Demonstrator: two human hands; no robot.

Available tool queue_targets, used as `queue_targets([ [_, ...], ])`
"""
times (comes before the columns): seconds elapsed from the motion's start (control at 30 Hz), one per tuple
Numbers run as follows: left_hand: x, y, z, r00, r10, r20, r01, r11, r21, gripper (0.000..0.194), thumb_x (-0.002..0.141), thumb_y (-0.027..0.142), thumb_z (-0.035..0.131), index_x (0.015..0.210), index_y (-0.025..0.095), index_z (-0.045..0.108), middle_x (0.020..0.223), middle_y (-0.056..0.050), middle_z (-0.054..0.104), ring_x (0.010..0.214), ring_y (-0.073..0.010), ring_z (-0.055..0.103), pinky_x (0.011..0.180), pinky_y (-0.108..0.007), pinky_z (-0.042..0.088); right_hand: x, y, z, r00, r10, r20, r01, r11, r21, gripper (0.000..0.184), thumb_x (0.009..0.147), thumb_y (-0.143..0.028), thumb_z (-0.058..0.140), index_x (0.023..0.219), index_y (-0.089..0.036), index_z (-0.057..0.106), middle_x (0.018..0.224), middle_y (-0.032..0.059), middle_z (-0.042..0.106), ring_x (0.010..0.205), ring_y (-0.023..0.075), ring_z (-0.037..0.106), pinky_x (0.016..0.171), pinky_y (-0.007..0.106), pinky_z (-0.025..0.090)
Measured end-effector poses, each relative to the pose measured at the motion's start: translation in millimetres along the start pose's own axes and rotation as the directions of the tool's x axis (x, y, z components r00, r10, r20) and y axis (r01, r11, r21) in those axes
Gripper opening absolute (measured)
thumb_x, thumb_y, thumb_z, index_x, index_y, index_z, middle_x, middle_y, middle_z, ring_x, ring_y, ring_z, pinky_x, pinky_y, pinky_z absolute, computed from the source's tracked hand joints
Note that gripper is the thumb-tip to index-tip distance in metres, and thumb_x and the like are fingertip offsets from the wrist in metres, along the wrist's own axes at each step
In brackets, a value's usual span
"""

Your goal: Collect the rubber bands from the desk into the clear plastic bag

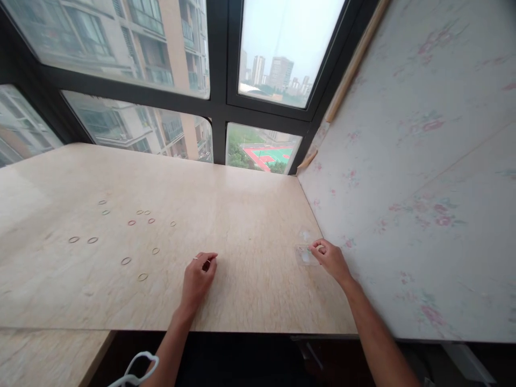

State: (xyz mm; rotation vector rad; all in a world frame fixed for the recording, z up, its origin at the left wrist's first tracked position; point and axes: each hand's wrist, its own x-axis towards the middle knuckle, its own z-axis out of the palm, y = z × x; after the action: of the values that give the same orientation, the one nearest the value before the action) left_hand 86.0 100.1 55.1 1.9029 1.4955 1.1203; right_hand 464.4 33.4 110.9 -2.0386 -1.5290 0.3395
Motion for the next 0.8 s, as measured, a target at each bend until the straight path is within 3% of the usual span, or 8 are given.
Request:
queue_targets([
  [0.23, 0, 1, -0.2, 1.000, -0.010, 0.011, 0.010, 1.000, 0.022, 0.019, 0.082, 0.028, 0.049, 0.088, 0.019, 0.065, 0.090, -0.005, 0.068, 0.079, -0.0192, 0.063, 0.073, -0.033, 0.051, 6, 7, -1, 0.994, 0.101, -0.031, -0.105, 0.955, -0.277, 0.019, 0.081, -0.037, 0.050, 0.074, -0.023, 0.061, 0.052, -0.0021, 0.057, 0.050, 0.0146, 0.052, 0.049, 0.024, 0.027],
  [0.4, 0, -1, 1.1, 1.000, -0.012, 0.007, 0.012, 1.000, 0.014, 0.020, 0.083, 0.029, 0.049, 0.088, 0.019, 0.065, 0.090, -0.006, 0.068, 0.079, -0.0192, 0.063, 0.073, -0.033, 0.051, 7, 7, -5, 0.993, 0.114, 0.012, -0.104, 0.938, -0.331, 0.020, 0.081, -0.035, 0.051, 0.079, -0.022, 0.067, 0.056, -0.0004, 0.061, 0.055, 0.0151, 0.055, 0.051, 0.024, 0.029],
  [0.6, 0, 1, -0.6, 0.999, -0.032, -0.001, 0.032, 0.999, -0.015, 0.019, 0.081, 0.029, 0.051, 0.087, 0.019, 0.066, 0.089, -0.006, 0.068, 0.079, -0.0191, 0.064, 0.073, -0.032, 0.051, -7, 2, -8, 0.999, -0.017, -0.031, 0.010, 0.976, -0.216, 0.030, 0.084, -0.041, 0.047, 0.085, -0.019, 0.069, 0.045, -0.0042, 0.049, 0.044, 0.0126, 0.045, 0.049, 0.024, 0.029],
  [0.7, 1, 0, -1.6, 0.999, -0.045, -0.004, 0.045, 0.998, -0.045, 0.019, 0.081, 0.029, 0.051, 0.086, 0.019, 0.067, 0.088, -0.005, 0.069, 0.079, -0.0188, 0.064, 0.071, -0.031, 0.051, -23, -9, 6, 0.991, -0.128, -0.037, 0.121, 0.980, -0.161, 0.035, 0.087, -0.043, 0.045, 0.082, -0.019, 0.069, 0.043, -0.0049, 0.046, 0.041, 0.0115, 0.043, 0.047, 0.024, 0.029],
  [0.8, 2, -3, -3.9, 0.997, -0.071, -0.008, 0.070, 0.994, -0.084, 0.018, 0.079, 0.028, 0.053, 0.085, 0.019, 0.068, 0.085, -0.005, 0.069, 0.076, -0.0178, 0.064, 0.070, -0.030, 0.052, -45, -18, 30, 0.976, -0.207, -0.064, 0.199, 0.974, -0.104, 0.038, 0.088, -0.045, 0.044, 0.085, -0.018, 0.069, 0.048, -0.0029, 0.053, 0.043, 0.0119, 0.049, 0.048, 0.023, 0.034],
])
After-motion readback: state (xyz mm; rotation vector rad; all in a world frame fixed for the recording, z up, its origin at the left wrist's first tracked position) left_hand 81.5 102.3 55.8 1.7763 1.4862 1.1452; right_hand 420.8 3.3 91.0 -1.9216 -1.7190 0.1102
